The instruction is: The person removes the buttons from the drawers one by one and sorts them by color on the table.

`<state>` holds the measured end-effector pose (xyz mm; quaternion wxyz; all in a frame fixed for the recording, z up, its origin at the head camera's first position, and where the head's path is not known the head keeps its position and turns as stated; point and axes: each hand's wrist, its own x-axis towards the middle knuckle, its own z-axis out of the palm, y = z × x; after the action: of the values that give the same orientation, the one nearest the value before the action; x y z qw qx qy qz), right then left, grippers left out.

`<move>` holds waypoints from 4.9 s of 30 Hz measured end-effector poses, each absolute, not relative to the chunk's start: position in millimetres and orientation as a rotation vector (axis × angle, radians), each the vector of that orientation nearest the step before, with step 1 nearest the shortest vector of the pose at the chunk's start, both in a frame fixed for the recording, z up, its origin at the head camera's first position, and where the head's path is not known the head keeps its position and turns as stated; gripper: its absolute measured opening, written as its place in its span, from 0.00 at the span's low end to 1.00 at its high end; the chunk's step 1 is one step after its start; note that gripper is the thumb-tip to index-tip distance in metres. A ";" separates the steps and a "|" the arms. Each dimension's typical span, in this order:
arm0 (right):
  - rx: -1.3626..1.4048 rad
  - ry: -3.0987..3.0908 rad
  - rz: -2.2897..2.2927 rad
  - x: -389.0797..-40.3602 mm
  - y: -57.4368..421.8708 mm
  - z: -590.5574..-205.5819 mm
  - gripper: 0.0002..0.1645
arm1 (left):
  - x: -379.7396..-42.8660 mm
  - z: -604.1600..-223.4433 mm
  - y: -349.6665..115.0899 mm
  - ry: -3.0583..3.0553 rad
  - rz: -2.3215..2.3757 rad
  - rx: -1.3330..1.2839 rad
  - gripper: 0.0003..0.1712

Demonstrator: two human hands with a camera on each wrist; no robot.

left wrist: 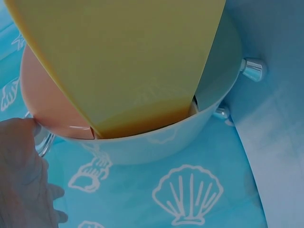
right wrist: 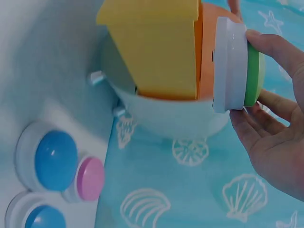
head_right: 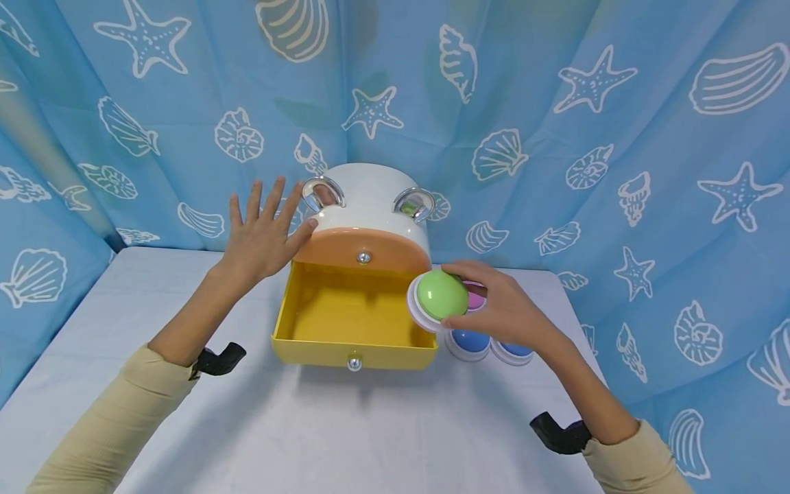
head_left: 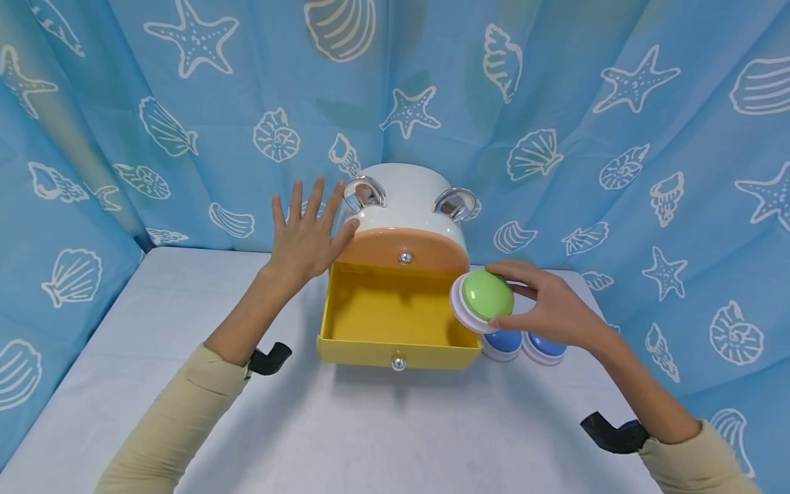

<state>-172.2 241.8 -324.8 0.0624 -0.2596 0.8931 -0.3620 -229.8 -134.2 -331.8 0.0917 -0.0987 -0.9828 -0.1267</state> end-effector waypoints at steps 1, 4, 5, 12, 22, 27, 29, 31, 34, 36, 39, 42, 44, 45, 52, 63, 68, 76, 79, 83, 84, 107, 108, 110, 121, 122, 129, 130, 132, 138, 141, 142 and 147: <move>-0.777 2.710 -1.091 -171.4 245.9 -325.6 0.45 | -229.9 -331.6 -134.1 -2.919 -0.371 -0.291 0.42; -0.759 2.734 -1.095 -168.1 257.7 -328.9 0.45 | -229.9 -331.4 -133.7 -2.917 -0.357 -0.288 0.42; -0.754 2.749 -1.092 -166.9 261.3 -330.3 0.45 | -230.0 -331.2 -133.5 -2.918 -0.354 -0.287 0.42; -0.664 2.816 -1.031 -156.0 284.4 -343.0 0.45 | -230.3 -330.5 -133.5 -2.930 -0.355 -0.285 0.42; -0.487 2.769 -1.010 -135.7 308.4 -396.8 0.47 | -230.9 -331.4 -133.4 -2.932 -0.368 -0.285 0.43; -0.391 2.754 -0.993 -125.9 311.0 -425.8 0.48 | -231.5 -332.1 -133.6 -2.924 -0.359 -0.285 0.43; -0.353 2.740 -0.979 -122.8 311.3 -435.7 0.49 | -231.5 -332.2 -133.8 -2.922 -0.360 -0.286 0.43; -0.329 2.726 -0.969 -120.6 311.4 -445.0 0.50 | -231.4 -332.2 -134.0 -2.920 -0.359 -0.287 0.43; -0.311 2.715 -0.961 -119.2 312.1 -457.3 0.50 | -231.0 -332.2 -134.1 -2.920 -0.353 -0.288 0.43; -0.312 2.717 -0.964 -118.9 312.8 -463.6 0.50 | -230.5 -332.0 -134.0 -2.918 -0.355 -0.290 0.43; -0.314 2.716 -0.974 -118.9 313.2 -470.1 0.50 | -230.1 -331.8 -134.0 -2.919 -0.361 -0.292 0.42; -0.312 2.709 -0.982 -118.7 312.5 -473.7 0.50 | -230.4 -332.0 -134.1 -2.919 -0.358 -0.289 0.42; -0.305 2.700 -0.982 -118.3 311.9 -474.8 0.50 | -230.9 -331.9 -133.9 -2.919 -0.354 -0.282 0.43; -0.296 2.693 -0.984 -117.9 311.6 -475.1 0.50 | -230.9 -332.0 -134.0 -2.920 -0.350 -0.282 0.43; -0.272 2.689 -0.992 -115.9 311.2 -476.6 0.50 | -231.0 -332.0 -133.7 -2.921 -0.351 -0.286 0.43; -0.291 2.690 -0.976 -118.3 311.7 -474.1 0.54 | -230.5 -331.6 -134.1 -2.934 -0.370 -0.283 0.43; -0.334 2.814 -1.073 -115.9 297.1 -458.0 0.37 | -230.5 -332.0 -134.0 -2.928 -0.367 -0.289 0.43; -0.245 2.875 -1.550 -99.2 250.1 -422.6 0.19 | -230.9 -331.9 -134.0 -2.934 -0.373 -0.279 0.43; -0.216 2.881 -1.679 -89.6 233.0 -410.4 0.16 | -231.1 -331.7 -133.9 -2.935 -0.374 -0.278 0.43; -0.247 2.855 -1.774 -76.3 211.5 -398.9 0.13 | -231.6 -331.6 -133.6 -2.940 -0.361 -0.273 0.43; -0.266 2.836 -1.787 -73.2 206.5 -397.8 0.13 | -231.7 -331.7 -133.6 -2.940 -0.361 -0.273 0.43; -0.835 2.816 -1.805 -71.8 126.2 -446.2 0.27 | -232.1 -331.6 -133.3 -2.939 -0.349 -0.285 0.43; -0.826 2.842 -1.797 -72.1 123.7 -448.1 0.27 | -232.0 -331.7 -133.4 -2.940 -0.349 -0.285 0.43; -0.799 2.881 -1.794 -72.4 118.6 -450.8 0.26 | -232.0 -332.0 -133.9 -2.941 -0.356 -0.285 0.43; -0.923 3.134 -1.719 -81.6 105.9 -459.2 0.17 | -231.1 -331.5 -134.8 -2.957 -0.360 -0.279 0.42; -0.951 3.140 -1.722 -82.6 105.8 -459.8 0.15 | -231.2 -331.4 -135.0 -2.956 -0.359 -0.278 0.42; -1.068 3.149 -1.768 -88.4 105.9 -460.3 0.11 | -232.0 -331.6 -135.2 -2.957 -0.359 -0.281 0.43; -1.073 3.155 -1.766 -89.5 105.8 -460.0 0.12 | -232.0 -331.7 -135.2 -2.958 -0.354 -0.278 0.43; -1.079 3.168 -1.765 -92.5 105.2 -459.0 0.14 | -231.6 -331.6 -135.2 -2.960 -0.351 -0.275 0.43; -1.001 3.193 -1.733 -103.5 102.5 -453.6 0.15 | -231.1 -332.3 -134.7 -2.956 -0.352 -0.281 0.42; -0.982 3.204 -1.725 -109.7 100.6 -452.0 0.14 | -231.1 -332.6 -134.0 -2.960 -0.348 -0.275 0.42; -0.980 3.208 -1.724 -111.9 99.9 -452.0 0.14 | -231.2 -332.7 -133.8 -2.964 -0.346 -0.273 0.42; -0.959 3.205 -1.739 -124.2 97.1 -451.8 0.14 | -231.9 -332.2 -134.2 -2.964 -0.347 -0.270 0.42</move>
<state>-124.2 97.1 -451.8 -0.3091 -0.2419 0.8084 -0.4386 -231.9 -134.2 -332.2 0.0722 -0.0899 -0.9866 -0.1156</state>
